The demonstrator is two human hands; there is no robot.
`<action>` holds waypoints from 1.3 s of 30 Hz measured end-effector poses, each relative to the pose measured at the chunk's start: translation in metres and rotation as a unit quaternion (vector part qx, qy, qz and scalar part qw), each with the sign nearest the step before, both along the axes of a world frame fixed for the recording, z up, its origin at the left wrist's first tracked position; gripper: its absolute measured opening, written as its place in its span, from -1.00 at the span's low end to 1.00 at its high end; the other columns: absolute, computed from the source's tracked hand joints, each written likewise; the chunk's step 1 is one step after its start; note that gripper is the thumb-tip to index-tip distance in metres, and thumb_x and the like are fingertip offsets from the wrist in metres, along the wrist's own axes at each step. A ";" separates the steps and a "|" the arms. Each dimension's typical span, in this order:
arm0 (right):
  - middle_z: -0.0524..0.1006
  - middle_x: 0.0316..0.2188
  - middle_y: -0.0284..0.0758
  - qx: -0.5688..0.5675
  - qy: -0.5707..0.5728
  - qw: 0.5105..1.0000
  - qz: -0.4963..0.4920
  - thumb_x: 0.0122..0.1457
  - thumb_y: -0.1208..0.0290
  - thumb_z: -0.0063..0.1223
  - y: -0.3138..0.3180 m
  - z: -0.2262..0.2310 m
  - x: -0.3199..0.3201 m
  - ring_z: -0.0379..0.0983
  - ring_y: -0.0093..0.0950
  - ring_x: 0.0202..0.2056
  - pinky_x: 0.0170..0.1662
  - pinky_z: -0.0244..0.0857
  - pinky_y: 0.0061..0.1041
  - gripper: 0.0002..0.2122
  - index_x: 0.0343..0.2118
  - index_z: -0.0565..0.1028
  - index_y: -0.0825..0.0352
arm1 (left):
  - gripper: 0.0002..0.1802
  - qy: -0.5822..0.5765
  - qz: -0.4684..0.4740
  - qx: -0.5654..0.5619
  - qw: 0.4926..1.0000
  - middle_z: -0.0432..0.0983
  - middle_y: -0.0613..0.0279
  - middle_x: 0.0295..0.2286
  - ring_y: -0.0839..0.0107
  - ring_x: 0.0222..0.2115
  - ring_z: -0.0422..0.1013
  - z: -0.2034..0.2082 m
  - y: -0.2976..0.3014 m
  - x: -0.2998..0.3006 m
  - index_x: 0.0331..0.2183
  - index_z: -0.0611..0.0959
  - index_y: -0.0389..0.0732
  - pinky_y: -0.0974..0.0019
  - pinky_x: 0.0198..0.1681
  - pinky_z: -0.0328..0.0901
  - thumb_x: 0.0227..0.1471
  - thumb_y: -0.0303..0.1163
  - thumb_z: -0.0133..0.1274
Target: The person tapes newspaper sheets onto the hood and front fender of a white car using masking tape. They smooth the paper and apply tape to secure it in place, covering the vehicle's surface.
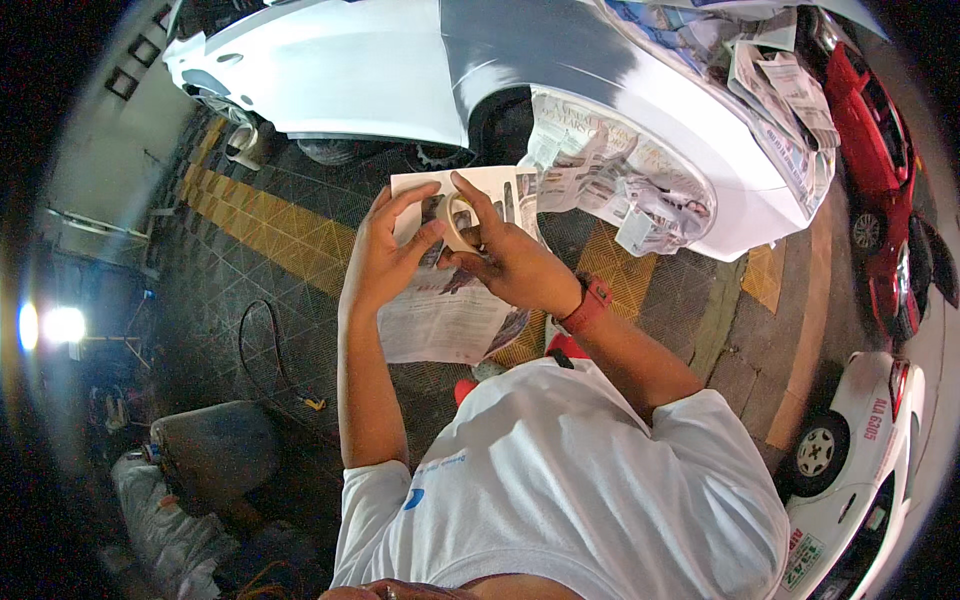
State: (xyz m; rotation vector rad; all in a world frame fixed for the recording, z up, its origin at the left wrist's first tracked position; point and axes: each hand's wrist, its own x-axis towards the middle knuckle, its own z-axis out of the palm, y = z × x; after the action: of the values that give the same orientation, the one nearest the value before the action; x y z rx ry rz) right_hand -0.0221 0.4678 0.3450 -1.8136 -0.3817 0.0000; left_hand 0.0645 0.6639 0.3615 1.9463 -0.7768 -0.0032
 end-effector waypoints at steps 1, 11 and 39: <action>0.69 -0.15 -0.12 0.006 0.027 1.000 0.008 0.32 0.67 0.03 0.005 0.001 -0.001 0.66 -0.24 -0.10 0.01 0.46 -0.31 -0.11 0.50 -0.33 0.15 | -0.58 0.014 -0.013 0.005 1.000 0.56 0.07 -0.03 0.10 -0.01 0.53 -0.004 0.007 0.002 0.00 0.68 -0.19 0.12 0.06 0.38 0.14 -0.26 0.30; 0.63 -0.19 -0.13 0.031 -0.013 0.997 0.068 0.29 0.69 0.00 0.016 -0.014 0.018 0.62 -0.30 -0.14 0.03 0.41 -0.32 -0.10 0.51 -0.34 0.21 | -0.65 0.047 -0.073 0.063 0.994 0.48 0.17 -0.14 0.21 0.00 0.44 -0.010 0.031 0.022 -0.08 0.53 -0.23 0.17 0.14 0.27 0.16 -0.33 0.26; 0.51 -0.07 -0.22 -0.335 -0.268 0.899 0.088 0.22 0.21 0.22 -0.152 -0.089 0.148 0.59 -0.18 -0.14 -0.17 0.51 -0.17 -0.60 0.09 0.52 0.20 | -0.68 0.079 -0.650 0.086 0.751 0.60 -0.03 -0.20 0.00 -0.15 0.56 0.069 -0.303 -0.078 -0.22 0.66 -0.30 0.05 -0.08 0.42 -0.11 -0.68 0.06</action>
State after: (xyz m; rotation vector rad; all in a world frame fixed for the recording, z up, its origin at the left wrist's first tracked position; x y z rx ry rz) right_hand 0.1257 0.3161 0.2565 -2.4442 -1.0381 -0.2796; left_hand -0.0138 0.3612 0.4306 1.1460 -1.8951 -1.0887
